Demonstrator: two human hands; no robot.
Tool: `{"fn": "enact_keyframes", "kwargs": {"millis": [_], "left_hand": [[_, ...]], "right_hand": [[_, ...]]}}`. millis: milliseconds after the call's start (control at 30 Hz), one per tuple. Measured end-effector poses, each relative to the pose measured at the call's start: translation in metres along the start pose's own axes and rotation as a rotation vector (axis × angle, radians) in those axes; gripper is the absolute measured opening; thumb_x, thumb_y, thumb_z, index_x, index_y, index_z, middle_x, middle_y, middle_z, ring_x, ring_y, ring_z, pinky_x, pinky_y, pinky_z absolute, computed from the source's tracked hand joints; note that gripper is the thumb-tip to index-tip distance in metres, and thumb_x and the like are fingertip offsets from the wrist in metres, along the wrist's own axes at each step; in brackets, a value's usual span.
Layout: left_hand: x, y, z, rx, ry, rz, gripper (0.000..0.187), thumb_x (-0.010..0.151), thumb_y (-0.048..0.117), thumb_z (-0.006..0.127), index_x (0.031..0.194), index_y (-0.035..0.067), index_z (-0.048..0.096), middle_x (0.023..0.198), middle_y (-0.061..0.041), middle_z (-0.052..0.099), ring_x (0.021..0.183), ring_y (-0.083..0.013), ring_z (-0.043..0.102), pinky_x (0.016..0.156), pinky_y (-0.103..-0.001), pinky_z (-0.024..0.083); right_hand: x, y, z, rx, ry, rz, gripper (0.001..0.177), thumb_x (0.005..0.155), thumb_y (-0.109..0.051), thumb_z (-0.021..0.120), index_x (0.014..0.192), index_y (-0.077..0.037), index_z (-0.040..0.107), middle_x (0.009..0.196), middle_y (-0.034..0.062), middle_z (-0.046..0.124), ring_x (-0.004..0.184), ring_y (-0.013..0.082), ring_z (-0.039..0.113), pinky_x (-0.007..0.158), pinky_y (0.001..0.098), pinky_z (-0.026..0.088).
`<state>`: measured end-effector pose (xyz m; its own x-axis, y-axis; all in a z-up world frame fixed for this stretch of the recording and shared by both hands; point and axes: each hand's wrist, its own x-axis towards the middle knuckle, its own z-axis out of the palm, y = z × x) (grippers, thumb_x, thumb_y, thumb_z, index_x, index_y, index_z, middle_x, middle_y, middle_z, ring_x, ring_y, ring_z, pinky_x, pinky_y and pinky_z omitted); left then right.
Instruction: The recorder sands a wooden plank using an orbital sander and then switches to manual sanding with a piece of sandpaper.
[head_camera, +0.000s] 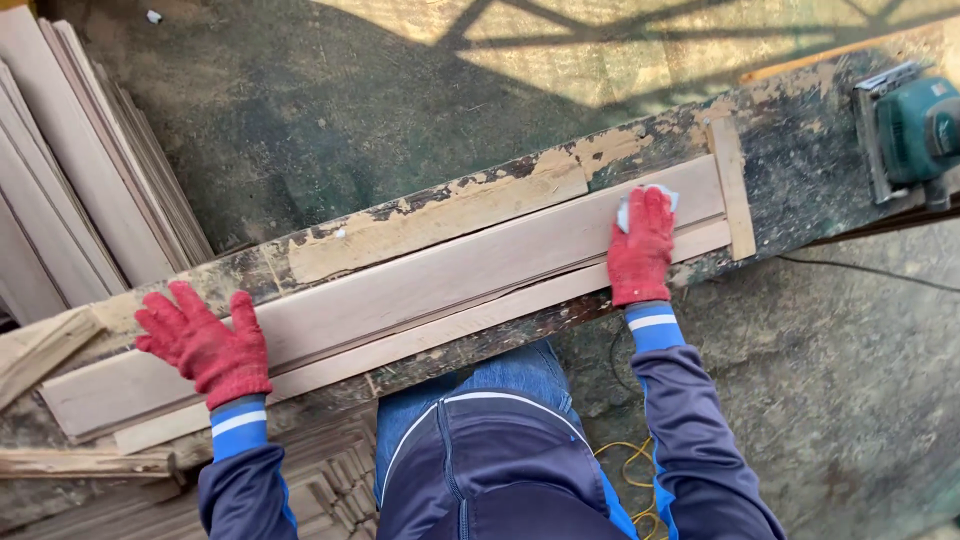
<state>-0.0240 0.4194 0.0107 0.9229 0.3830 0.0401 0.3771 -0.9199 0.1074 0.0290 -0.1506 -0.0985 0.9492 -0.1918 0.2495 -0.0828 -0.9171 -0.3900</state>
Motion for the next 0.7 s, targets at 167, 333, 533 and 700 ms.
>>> {"fn": "enact_keyframes", "kwargs": {"millis": [167,333,533,700], "left_hand": [[0.016,-0.046,0.053,0.138,-0.076,0.288,0.075,0.115,0.057,0.039,0.173,0.020,0.010,0.176,-0.010,-0.002,0.162,-0.0380,-0.006,0.125,-0.067,-0.014],[0.016,-0.032,0.034,-0.035,-0.137,0.283,0.075,0.109,0.042,0.049,0.167,0.001,0.026,0.172,-0.030,0.018,0.156,-0.0523,0.008,0.117,-0.075,-0.004],[0.019,-0.023,0.024,-0.053,-0.174,0.235,0.076,0.107,0.037,0.054,0.166,-0.005,0.031,0.169,-0.036,0.015,0.155,-0.0543,0.006,0.117,-0.074,-0.004],[0.020,-0.020,0.024,-0.066,-0.177,0.217,0.075,0.108,0.036,0.054,0.166,-0.008,0.033,0.169,-0.038,0.017,0.154,-0.0539,0.006,0.118,-0.072,-0.006]], "right_hand": [[-0.088,-0.235,0.023,0.130,-0.292,-0.201,0.073,0.096,-0.027,0.065,0.157,-0.004,0.032,0.163,0.0180,0.028,0.150,0.0337,0.030,0.126,0.0492,0.021],[-0.126,-0.352,0.017,0.406,-0.450,-0.636,0.057,0.086,-0.026,0.066,0.139,-0.008,0.057,0.153,0.0136,0.051,0.143,0.0286,0.048,0.122,0.0469,0.035],[-0.092,-0.177,-0.004,0.010,-0.265,-0.143,0.041,0.098,-0.026,0.062,0.134,-0.010,0.055,0.124,0.0127,0.056,0.100,0.0246,0.056,0.092,0.0413,0.051],[-0.102,-0.291,0.005,0.121,-0.213,-0.124,0.046,0.092,-0.016,0.059,0.137,-0.006,0.054,0.146,0.0171,0.053,0.140,0.0344,0.047,0.125,0.0543,0.031]]}}
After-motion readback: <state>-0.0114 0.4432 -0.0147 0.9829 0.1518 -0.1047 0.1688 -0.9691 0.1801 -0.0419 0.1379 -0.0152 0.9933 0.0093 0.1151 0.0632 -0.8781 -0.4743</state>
